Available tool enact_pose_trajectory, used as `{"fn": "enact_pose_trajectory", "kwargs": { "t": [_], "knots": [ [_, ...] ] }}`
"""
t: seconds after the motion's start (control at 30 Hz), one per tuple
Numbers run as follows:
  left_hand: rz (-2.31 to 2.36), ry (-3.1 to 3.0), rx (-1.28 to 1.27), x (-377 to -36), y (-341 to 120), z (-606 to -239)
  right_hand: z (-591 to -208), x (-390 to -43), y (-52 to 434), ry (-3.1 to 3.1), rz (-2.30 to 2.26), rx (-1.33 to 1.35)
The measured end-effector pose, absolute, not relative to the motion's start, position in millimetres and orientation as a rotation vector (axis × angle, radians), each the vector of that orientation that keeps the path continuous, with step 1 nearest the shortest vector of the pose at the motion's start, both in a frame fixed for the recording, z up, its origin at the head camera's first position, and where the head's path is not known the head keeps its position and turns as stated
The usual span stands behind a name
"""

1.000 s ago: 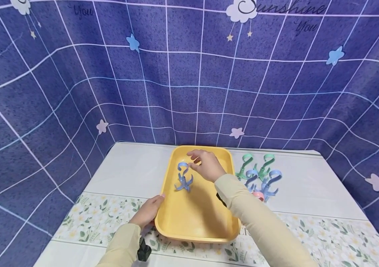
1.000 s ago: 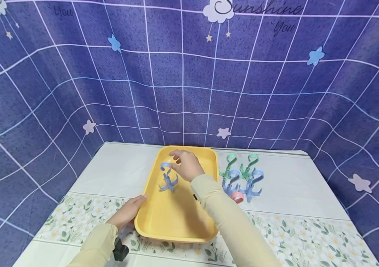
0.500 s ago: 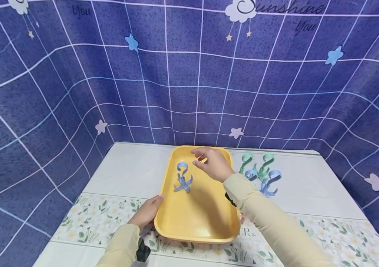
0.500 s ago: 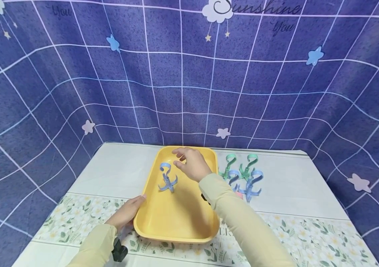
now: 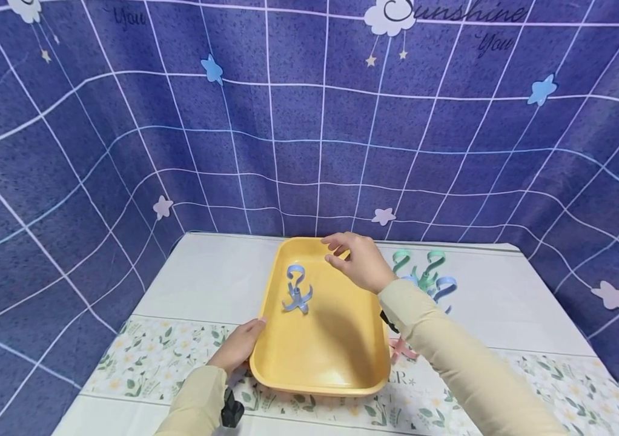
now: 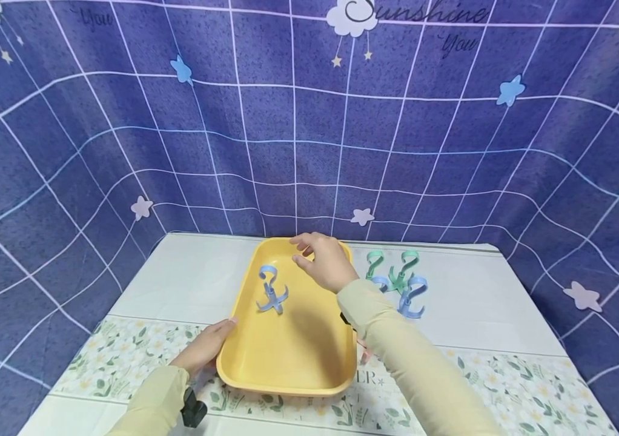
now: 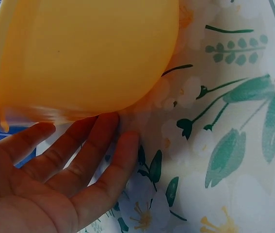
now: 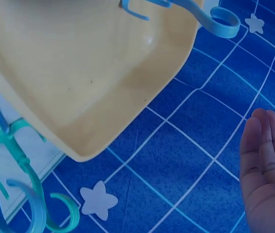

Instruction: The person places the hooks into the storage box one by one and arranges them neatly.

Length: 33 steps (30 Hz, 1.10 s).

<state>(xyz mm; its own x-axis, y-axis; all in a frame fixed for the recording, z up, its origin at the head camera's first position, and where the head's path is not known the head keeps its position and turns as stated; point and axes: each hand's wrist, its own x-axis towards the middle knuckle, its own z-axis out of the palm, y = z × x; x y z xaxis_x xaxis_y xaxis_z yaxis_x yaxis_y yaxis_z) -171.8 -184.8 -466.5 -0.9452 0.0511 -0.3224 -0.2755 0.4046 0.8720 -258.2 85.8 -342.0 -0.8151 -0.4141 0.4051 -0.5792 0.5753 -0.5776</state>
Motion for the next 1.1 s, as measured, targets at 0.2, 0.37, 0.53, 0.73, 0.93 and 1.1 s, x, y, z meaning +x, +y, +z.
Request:
{"fn": "enact_pose_trajectory", "kwargs": {
  "t": [0.2, 0.37, 0.53, 0.73, 0.93, 1.1],
  "knots": [
    [1.546, 2.367, -0.193, -172, -185, -465, -335, -251, 97, -2.558, 1.034, 0.842],
    [1.54, 2.371, -0.185, -172, -185, -465, -327, -245, 107, -2.57, 1.02, 0.839],
    [1.522, 2.381, -0.201, -173, -184, -465, -320, -241, 116, -2.598, 1.009, 0.807],
    [1.497, 2.4, -0.237, -174, -185, -465, -315, -239, 128, -2.621, 1.011, 0.76],
    [1.51, 2.392, -0.228, -174, -185, -465, -311, -237, 142, -2.618, 1.024, 0.734],
    [1.505, 2.387, -0.239, -175, -184, -465, -312, -236, 154, -2.622, 1.005, 0.716]
  ]
}}
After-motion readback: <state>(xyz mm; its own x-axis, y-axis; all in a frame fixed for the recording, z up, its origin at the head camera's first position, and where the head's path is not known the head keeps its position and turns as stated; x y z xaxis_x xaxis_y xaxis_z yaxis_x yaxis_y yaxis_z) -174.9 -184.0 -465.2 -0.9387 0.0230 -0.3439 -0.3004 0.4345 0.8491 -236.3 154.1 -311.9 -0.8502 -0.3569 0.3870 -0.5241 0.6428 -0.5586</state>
